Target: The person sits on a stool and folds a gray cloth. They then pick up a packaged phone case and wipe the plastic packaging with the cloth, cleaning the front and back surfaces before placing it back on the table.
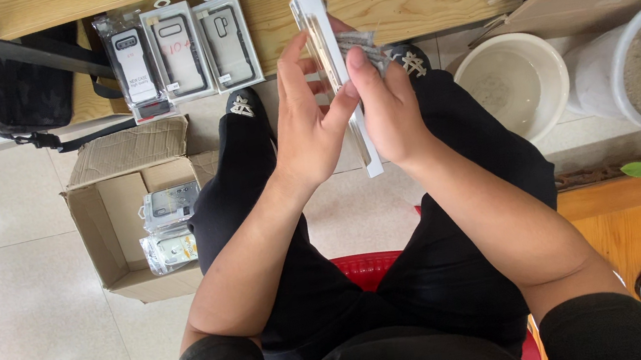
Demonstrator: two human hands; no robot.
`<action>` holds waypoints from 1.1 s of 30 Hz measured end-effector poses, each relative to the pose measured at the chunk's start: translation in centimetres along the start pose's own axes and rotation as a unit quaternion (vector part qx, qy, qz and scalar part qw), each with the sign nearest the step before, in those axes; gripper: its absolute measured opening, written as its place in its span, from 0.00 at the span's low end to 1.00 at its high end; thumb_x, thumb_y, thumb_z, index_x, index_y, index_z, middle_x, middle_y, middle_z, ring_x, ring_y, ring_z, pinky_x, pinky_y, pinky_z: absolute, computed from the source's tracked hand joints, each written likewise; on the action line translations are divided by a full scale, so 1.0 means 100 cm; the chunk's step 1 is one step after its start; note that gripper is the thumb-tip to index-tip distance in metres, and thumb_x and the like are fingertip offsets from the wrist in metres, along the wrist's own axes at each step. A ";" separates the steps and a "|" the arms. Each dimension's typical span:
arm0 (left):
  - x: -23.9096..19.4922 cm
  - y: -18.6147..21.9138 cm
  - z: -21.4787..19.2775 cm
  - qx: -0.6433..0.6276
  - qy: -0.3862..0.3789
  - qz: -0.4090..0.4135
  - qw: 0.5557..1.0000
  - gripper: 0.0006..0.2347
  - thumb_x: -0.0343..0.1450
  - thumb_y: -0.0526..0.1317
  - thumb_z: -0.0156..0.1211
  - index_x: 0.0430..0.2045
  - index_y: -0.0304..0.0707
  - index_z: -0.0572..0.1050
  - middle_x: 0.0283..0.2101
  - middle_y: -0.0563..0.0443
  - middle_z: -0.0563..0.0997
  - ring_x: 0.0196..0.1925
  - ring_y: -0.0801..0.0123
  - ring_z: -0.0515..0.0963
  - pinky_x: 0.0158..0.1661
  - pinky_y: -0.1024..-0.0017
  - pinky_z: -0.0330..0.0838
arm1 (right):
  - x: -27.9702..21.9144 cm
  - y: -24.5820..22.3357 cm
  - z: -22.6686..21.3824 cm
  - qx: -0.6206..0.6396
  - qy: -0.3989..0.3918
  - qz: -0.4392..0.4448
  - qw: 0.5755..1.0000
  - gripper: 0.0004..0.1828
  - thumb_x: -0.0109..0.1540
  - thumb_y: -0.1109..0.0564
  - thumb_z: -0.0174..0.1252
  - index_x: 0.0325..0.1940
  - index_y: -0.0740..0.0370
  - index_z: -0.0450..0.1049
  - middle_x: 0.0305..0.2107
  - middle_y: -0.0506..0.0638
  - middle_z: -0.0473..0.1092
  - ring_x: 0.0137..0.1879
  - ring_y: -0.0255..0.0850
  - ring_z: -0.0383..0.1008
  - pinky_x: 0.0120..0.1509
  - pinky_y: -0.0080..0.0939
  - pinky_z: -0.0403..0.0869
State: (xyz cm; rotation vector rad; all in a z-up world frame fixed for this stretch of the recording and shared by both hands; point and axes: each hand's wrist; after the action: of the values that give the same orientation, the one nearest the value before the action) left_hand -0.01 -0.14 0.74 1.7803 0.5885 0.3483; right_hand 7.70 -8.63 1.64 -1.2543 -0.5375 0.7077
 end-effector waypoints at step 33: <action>-0.007 -0.023 0.024 -0.225 -0.076 0.079 0.968 0.29 0.78 0.53 0.33 0.69 0.30 0.44 0.69 0.21 0.52 0.72 0.39 0.52 0.67 0.40 0.46 | -0.001 0.024 -0.014 -0.146 -0.067 -0.224 0.961 0.28 0.75 0.41 0.33 0.77 0.54 0.50 0.76 0.48 0.42 0.84 0.44 0.36 0.89 0.51 0.37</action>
State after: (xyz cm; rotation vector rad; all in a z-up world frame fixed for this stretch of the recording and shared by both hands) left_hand 0.16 -1.95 -2.06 1.3997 0.2322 0.4137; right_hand 8.19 -9.23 -1.02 -1.2973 -1.0303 0.3369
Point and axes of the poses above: each hand's wrist, its own x-axis towards the middle knuckle, its own z-axis out of the palm, y = z × x
